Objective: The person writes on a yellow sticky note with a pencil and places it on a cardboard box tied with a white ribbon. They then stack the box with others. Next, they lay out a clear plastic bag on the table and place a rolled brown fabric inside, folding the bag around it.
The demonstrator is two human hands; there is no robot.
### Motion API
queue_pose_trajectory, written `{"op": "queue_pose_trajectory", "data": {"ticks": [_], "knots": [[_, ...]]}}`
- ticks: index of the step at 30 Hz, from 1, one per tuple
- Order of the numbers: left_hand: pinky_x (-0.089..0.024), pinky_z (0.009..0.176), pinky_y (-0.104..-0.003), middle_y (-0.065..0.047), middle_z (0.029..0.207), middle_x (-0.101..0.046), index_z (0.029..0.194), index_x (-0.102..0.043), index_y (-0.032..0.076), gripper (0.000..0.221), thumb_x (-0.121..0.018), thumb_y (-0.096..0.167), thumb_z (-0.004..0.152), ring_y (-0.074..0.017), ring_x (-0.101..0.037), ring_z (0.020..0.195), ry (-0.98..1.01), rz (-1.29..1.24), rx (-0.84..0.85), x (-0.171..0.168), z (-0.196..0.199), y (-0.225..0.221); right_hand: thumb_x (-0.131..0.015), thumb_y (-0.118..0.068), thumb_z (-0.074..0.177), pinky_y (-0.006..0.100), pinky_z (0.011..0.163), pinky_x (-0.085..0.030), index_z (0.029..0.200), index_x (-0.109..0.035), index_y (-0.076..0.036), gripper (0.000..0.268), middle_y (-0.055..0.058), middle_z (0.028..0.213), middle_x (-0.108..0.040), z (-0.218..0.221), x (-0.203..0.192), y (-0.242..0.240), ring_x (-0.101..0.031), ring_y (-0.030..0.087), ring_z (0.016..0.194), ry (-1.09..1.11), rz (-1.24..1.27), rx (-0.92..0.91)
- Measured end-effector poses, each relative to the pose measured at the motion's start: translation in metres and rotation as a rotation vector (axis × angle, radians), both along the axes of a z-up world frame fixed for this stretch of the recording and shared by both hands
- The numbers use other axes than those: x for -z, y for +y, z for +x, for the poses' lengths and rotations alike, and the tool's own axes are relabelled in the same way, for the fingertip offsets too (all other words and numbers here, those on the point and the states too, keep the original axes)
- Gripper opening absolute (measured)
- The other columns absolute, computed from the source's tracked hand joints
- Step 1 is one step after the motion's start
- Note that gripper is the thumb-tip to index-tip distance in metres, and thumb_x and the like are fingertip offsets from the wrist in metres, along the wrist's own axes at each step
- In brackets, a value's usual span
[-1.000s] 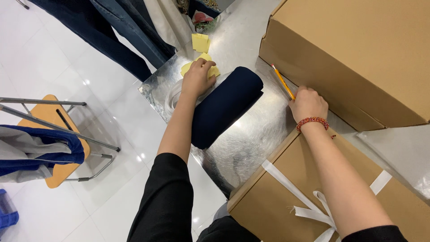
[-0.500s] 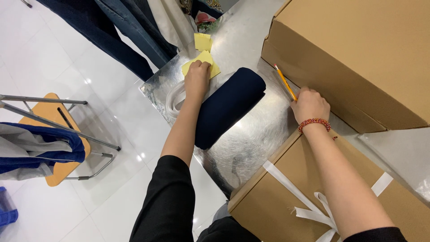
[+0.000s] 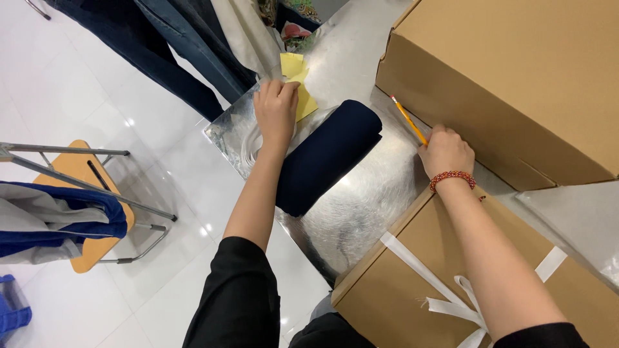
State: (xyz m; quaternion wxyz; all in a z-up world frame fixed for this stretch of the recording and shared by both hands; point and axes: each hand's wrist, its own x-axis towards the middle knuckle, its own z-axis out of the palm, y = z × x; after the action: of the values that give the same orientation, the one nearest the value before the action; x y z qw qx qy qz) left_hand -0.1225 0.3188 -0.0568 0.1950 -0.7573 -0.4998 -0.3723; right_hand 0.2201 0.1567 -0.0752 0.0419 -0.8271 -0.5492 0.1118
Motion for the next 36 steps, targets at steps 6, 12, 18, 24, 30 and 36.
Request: {"op": "queue_pose_trajectory", "data": {"ticks": [6,12,18,24,30,36], "knots": [[-0.054,0.074,-0.024,0.004,0.084,-0.053,0.094,-0.072,0.021,0.019,-0.080,0.004,0.090,-0.0176,-0.059,0.081,-0.159,0.052,0.278,-0.044,0.014,-0.043,-0.069,-0.018,0.097,0.058,0.090,-0.060,0.116,-0.065,-0.012,0.021,0.022,0.110,-0.079,-0.015,-0.032,-0.006,-0.077,0.046,0.104,0.068,-0.025,0.042],[-0.063,0.086,-0.036,-0.001,0.107,-0.072,0.092,-0.069,0.010,0.023,-0.081,-0.007,0.083,-0.0243,-0.074,0.098,-0.366,-0.089,0.451,-0.081,0.031,-0.123,-0.068,-0.035,0.093,0.057,0.095,-0.060,0.113,-0.078,-0.006,0.037,0.020,0.124,-0.076,-0.024,-0.049,-0.005,-0.077,0.043,0.109,0.004,-0.143,-0.124],[-0.065,0.087,-0.043,-0.006,0.107,-0.080,0.084,-0.066,0.006,0.023,-0.077,-0.014,0.083,-0.0317,-0.079,0.101,-0.542,-0.126,0.649,-0.104,0.060,-0.197,-0.069,-0.021,0.088,0.053,0.087,-0.064,0.104,-0.079,-0.006,0.024,0.018,0.106,-0.080,-0.001,0.038,0.022,-0.079,0.039,0.103,-0.099,-0.207,-0.244],[-0.065,0.082,-0.044,-0.007,0.095,-0.076,0.092,-0.076,0.006,0.015,-0.078,-0.008,0.088,-0.0341,-0.077,0.091,-0.642,-0.071,0.753,-0.110,0.088,-0.243,-0.079,-0.027,0.090,0.060,0.086,-0.065,0.123,-0.068,-0.006,0.041,0.021,0.124,-0.066,-0.012,-0.033,0.001,-0.075,0.051,0.098,0.137,0.058,-0.086],[-0.063,0.080,-0.039,-0.003,0.091,-0.066,0.098,-0.087,0.012,0.015,-0.084,0.002,0.087,-0.0262,-0.069,0.085,-0.686,0.007,0.889,-0.112,0.139,-0.289,-0.048,-0.022,0.113,0.036,0.092,-0.064,0.134,-0.067,-0.007,0.033,0.019,0.092,-0.077,-0.024,-0.170,-0.131,-0.079,0.023,0.094,1.320,0.495,0.278],[-0.063,0.087,-0.044,-0.006,0.100,-0.066,0.101,-0.085,0.012,0.018,-0.086,0.003,0.085,-0.0320,-0.070,0.096,-0.689,-0.190,1.233,-0.104,0.196,-0.357,-0.062,-0.024,0.108,0.024,0.063,-0.063,0.137,-0.067,0.000,0.038,0.008,0.090,-0.077,0.025,-0.195,-0.251,-0.077,0.013,0.073,1.527,0.535,0.498]]}}
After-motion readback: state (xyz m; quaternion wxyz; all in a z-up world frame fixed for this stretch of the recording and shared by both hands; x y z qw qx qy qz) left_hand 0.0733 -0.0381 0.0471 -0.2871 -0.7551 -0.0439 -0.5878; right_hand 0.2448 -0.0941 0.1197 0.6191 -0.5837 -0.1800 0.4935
